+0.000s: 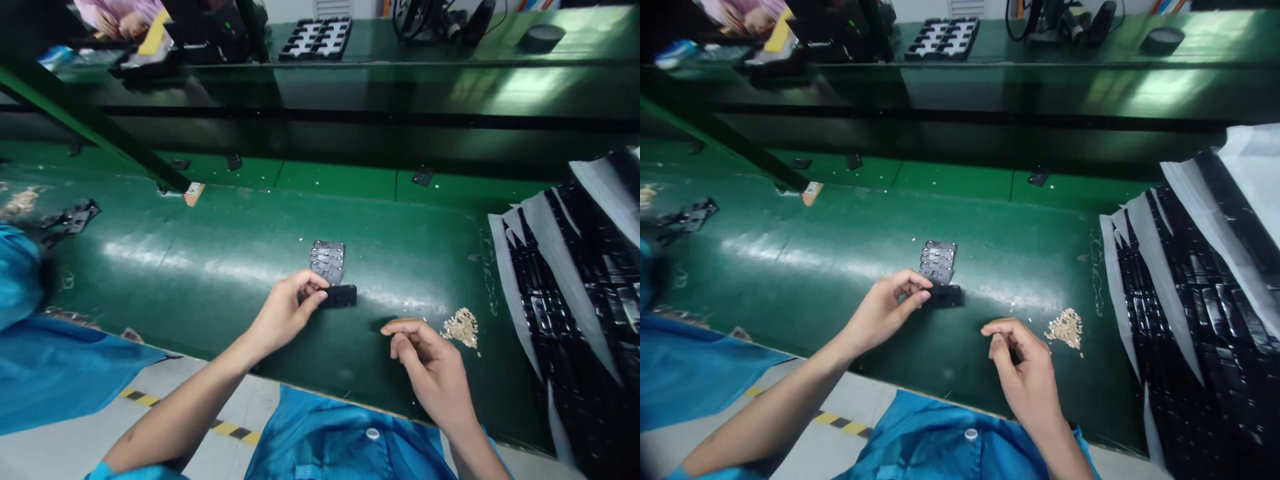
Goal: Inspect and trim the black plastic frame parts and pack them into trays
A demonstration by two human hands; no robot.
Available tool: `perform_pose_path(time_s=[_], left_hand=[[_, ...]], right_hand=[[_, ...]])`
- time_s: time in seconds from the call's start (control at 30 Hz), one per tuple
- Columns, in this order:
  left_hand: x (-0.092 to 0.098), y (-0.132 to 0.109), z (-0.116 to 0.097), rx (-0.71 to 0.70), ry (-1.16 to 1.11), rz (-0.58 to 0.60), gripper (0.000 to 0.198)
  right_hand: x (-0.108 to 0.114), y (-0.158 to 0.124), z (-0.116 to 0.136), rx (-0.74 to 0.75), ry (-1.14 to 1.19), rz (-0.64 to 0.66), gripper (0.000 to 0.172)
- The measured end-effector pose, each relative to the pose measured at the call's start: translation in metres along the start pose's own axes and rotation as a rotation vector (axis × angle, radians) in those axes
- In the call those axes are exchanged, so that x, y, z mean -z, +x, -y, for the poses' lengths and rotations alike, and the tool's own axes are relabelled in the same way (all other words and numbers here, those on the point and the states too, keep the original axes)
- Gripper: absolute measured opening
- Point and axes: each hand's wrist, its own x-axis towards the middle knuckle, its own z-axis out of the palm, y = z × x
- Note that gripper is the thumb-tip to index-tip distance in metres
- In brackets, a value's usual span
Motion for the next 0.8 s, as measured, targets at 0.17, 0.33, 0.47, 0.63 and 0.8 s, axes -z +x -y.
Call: perform_pose_path(time_s=[0.17,0.33,0.47,0.63,0.8], left_hand=[[0.016,0.026,0.014,-0.134,0.237,-0.071,0.008],[0.014,0.031,0.021,-0.214,0.318,-0.105,0.015],[0.021,0.030,0.022,-0.264,0.356,-0.169,0.015],[0.061,0.071,0.034,-0.173,0.500,-0.278,0.012],[0.133,0.168,0.048,0.024,0.620,-0.506,0.024]], right_hand=[[0.002,-0.001,0.000,0.048,-0.056,0.001,0.020],[-0.001,-0.002,0.000,0.049,-0.068,0.004,0.020],[0.000,-0.006,-0.007,0.035,-0.074,-0.020,0.019],[0.006,-0.007,-0.016,0.034,-0.102,-0.066,0.024],[0.014,-0.001,-0.021,0.111,-0.167,-0.105,0.026]])
